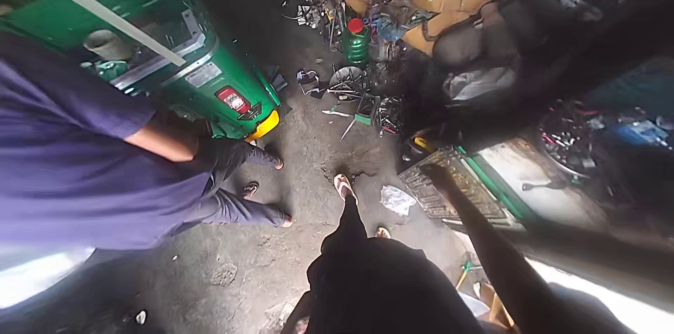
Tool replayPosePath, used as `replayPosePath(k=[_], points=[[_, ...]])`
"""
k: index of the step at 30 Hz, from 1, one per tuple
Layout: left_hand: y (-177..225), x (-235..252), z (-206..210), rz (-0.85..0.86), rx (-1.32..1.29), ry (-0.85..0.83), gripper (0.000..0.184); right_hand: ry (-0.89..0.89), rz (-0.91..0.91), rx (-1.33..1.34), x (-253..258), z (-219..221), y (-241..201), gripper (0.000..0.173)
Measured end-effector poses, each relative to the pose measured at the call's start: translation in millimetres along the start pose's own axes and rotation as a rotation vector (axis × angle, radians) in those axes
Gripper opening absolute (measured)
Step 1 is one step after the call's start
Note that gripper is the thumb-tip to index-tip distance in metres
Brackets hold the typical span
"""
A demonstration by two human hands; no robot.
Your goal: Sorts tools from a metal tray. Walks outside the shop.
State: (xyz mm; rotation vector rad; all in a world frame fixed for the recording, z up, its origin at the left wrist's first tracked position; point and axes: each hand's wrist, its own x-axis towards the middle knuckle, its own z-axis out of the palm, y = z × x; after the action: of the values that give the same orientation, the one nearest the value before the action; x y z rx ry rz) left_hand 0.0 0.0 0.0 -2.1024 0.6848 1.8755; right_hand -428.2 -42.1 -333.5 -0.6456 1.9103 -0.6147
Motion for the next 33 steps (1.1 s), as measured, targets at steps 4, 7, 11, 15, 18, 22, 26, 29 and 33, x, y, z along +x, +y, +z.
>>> replayPosePath(k=[4, 7, 11, 15, 18, 22, 26, 29, 33], points=[[-8.6, 211.3, -107.6, 0.458, 0.380, -0.073, 0.043, -0.020, 0.216, -0.008, 35.5, 22.7, -2.2, 0.041], [68.6, 299.2, -146.3, 0.168, 0.616, 0.065, 0.044, -0.142, 0.484, -0.089, 49.8, 37.5, 29.3, 0.048], [231.3, 311.9, -187.2, 0.116, 0.930, 0.025, 0.042, -0.057, 0.673, -0.017, 44.1, 44.6, 39.9, 0.041], [395.5, 353.4, -197.9, 0.363, 1.120, 0.139, 0.048, -0.074, 0.812, 0.061, 75.1, 36.7, 7.0, 0.042], [506.2, 382.9, -180.2, 0.445, 1.077, 0.155, 0.048, -0.136, 0.882, -0.027, 147.8, 19.9, 9.0, 0.043], [634.9, 432.2, -128.4, 0.517, 1.035, 0.067, 0.046, -0.119, 0.709, -0.131, 295.7, 2.6, -46.8, 0.042], [722.5, 490.5, -71.4, 0.554, 1.077, -0.199, 0.046, -0.130, 0.495, -0.267, 458.2, -12.8, -204.8, 0.046], [762.5, 556.7, -40.4, 0.536, 1.098, -0.427, 0.045, -0.087, 0.354, -0.153, 573.1, -0.3, -309.6, 0.040], [805.4, 657.4, -17.2, 0.504, 1.170, -0.543, 0.045, -0.088, 0.198, -0.290, 714.0, 33.2, -399.3, 0.034]])
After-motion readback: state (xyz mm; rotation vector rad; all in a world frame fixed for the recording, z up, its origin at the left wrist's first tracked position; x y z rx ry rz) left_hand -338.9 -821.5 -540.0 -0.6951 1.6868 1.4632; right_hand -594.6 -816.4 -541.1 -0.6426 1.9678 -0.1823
